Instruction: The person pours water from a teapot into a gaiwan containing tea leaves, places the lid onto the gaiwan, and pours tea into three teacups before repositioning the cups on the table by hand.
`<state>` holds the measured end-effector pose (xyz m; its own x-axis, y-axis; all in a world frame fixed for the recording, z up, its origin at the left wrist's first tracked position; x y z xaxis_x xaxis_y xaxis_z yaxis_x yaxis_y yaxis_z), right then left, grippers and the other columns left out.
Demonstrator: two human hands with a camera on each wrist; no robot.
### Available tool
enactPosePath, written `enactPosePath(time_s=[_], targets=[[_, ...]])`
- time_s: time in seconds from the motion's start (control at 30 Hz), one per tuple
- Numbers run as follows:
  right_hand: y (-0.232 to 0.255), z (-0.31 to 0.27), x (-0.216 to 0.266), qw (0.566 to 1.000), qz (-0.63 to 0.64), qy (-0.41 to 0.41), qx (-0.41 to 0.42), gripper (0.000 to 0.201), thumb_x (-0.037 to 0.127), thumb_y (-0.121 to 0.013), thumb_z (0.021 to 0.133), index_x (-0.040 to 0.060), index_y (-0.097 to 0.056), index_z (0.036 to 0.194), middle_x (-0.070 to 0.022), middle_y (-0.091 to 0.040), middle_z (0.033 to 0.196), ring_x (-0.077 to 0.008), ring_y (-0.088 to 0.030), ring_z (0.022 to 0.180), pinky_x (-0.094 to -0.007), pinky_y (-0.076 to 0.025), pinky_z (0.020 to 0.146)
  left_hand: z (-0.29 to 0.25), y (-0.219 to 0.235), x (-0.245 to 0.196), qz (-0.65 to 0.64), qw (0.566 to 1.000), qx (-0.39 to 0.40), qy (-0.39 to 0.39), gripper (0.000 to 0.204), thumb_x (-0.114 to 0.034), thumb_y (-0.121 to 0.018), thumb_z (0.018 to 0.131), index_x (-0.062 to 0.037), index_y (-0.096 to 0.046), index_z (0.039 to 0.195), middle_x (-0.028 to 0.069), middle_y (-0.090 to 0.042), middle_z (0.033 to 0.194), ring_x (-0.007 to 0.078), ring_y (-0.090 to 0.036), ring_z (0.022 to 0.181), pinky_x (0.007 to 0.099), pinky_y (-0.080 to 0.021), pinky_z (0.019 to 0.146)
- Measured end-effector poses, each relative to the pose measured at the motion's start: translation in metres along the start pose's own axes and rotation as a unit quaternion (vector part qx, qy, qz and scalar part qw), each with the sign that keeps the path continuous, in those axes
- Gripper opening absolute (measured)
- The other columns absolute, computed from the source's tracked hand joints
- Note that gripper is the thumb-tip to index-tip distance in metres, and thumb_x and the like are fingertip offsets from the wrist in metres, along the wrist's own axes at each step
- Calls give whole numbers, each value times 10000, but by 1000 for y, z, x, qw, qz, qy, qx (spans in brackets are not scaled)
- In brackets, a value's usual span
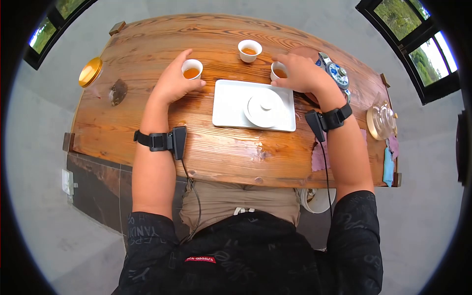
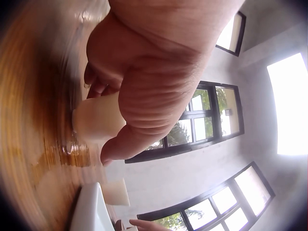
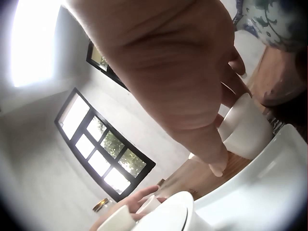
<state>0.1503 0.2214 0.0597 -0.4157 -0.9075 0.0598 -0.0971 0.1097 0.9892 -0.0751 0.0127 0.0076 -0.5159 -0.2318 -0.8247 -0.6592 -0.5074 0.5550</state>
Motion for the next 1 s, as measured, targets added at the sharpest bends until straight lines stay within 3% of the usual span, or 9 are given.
enactPosePath(time_s=[0.07,0.2,0.37,0.63,0.93,1.0], targets=[[-1,-1,-1,998,36,2,-46,630,318,-772,824,28,-617,1362,-249,-717,1149,-415,-679,1085,-480,-526,978,0,0,0,-2,1000,2,-6,1017,-199,-891,668,4,-408,1540,245,-598,1408,336,-589,1301,394,-457,1092],[2,-12,-5,997,48,4,-53,581,282,-756,826,21,-634,1331,-237,-712,1175,-411,-672,1095,-456,-527,982,1,0,3,-4,1000,-2,-8,995,-189,-885,685,4,-409,1538,220,-610,1376,310,-604,1258,377,-466,1069],[14,-51,-14,984,64,16,-168,502,226,-762,814,18,-655,1258,-220,-705,1191,-394,-659,1121,-444,-521,988,1,0,4,-1,1000,0,-16,980,-179,-879,693,7,-414,1535,199,-616,1352,288,-614,1221,365,-472,1050],[5,-106,-17,987,94,-7,-129,491,190,-772,787,53,-663,1246,-210,-709,1151,-396,-680,1051,-436,-546,932,1,3,5,3,1000,-2,-3,989,-188,-895,689,15,-418,1531,231,-608,1399,322,-600,1285,383,-465,1083],[-13,-118,-24,985,106,-21,-134,518,175,-779,772,41,-656,1256,-201,-711,1145,-393,-688,1027,-430,-550,923,2,3,5,34,999,-15,-18,879,-175,-868,706,27,-494,1476,201,-597,1425,293,-593,1291,372,-451,1092],[-14,-119,-24,980,108,-8,-164,488,181,-753,774,63,-672,1241,-189,-719,1049,-383,-694,973,-451,-543,883,0,3,1,34,999,-13,-11,863,-172,-865,709,23,-504,1469,198,-605,1415,292,-598,1283,371,-453,1089]])
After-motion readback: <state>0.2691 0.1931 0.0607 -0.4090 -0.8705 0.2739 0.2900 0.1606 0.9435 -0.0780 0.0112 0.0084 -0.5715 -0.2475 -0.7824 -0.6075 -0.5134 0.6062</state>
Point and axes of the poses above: each hand's wrist, its own z-axis towards the middle knuckle, its own y-axis out of the back of the hand, x = y × z, the point moved 6 cm from there along z, towards the middle knuckle
